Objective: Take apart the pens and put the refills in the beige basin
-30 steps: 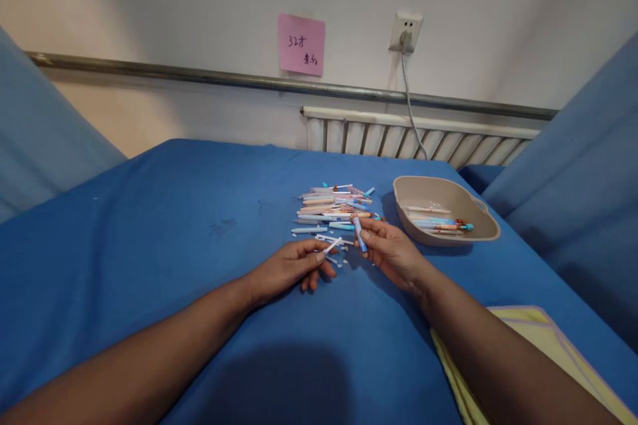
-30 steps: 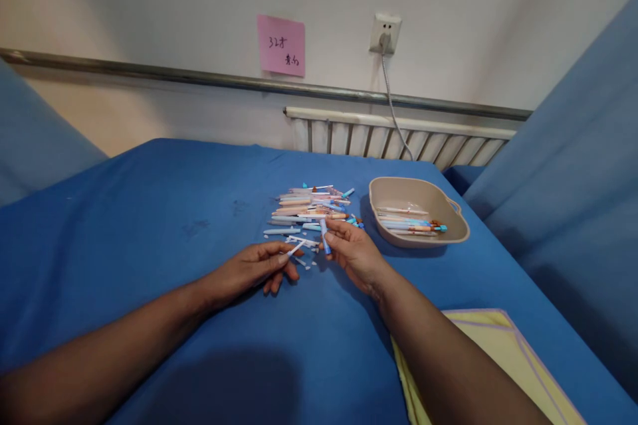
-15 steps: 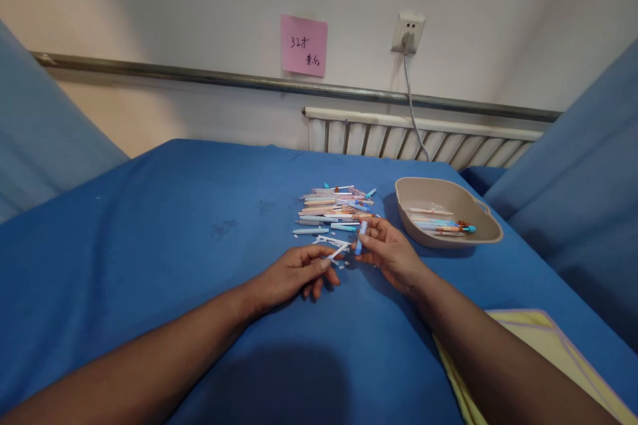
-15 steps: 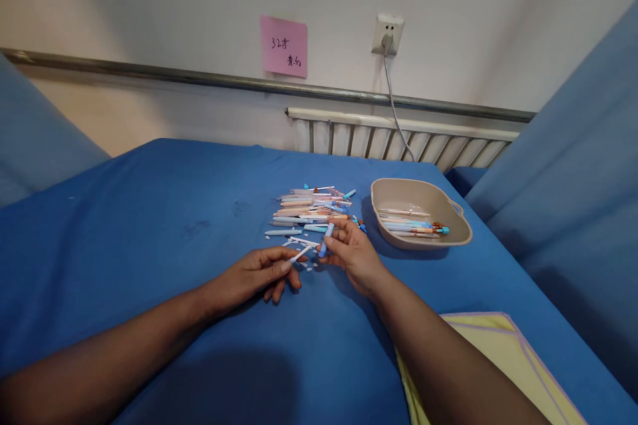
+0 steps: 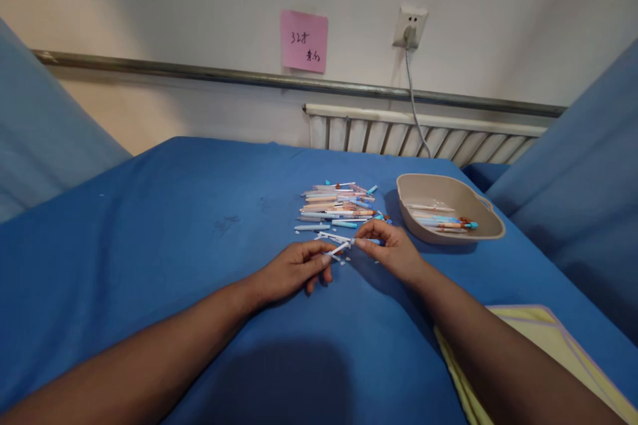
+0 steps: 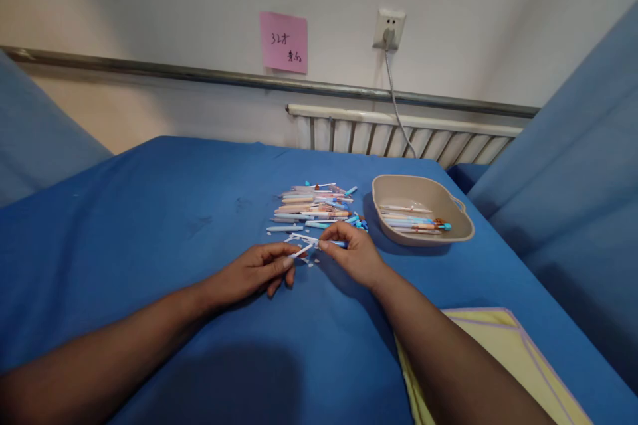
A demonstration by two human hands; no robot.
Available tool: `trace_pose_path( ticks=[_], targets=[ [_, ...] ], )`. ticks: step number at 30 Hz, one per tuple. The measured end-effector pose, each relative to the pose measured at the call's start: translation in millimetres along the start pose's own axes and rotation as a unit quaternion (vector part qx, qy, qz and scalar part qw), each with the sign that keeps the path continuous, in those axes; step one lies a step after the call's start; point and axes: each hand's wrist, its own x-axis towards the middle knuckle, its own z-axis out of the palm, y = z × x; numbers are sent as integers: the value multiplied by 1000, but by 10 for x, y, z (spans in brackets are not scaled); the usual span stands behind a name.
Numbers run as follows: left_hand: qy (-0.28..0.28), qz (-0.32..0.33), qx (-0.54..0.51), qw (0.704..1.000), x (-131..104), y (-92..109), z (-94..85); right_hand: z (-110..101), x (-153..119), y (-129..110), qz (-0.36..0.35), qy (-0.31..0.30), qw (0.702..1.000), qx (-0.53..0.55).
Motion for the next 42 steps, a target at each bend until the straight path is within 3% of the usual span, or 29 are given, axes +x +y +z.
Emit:
trace_pose_path(
  ticks=[9, 15, 25, 35, 39, 42],
  targets=[
    [-16, -8, 65, 998, -32, 19, 16, -29, -32, 37, -14, -41, 997, -62],
    [-18, 6, 80, 997, -42, 7, 54, 67, -97, -13, -52, -86, 987, -125],
    [-12, 23, 22, 999, -41, -17, 80, 65, -173, -98, -147, -149, 950, -232],
    [-39, 2, -36, 999, -38, -2, 104, 68, -209, -147, -192, -155, 928, -280],
    [-37, 4, -36, 999, -48, -4, 130, 75, -223, -169, -183, -159, 922, -303],
    [0, 29, 68, 997, -81, 27, 147, 93, -214, -144, -133, -166, 914, -345]
  ],
)
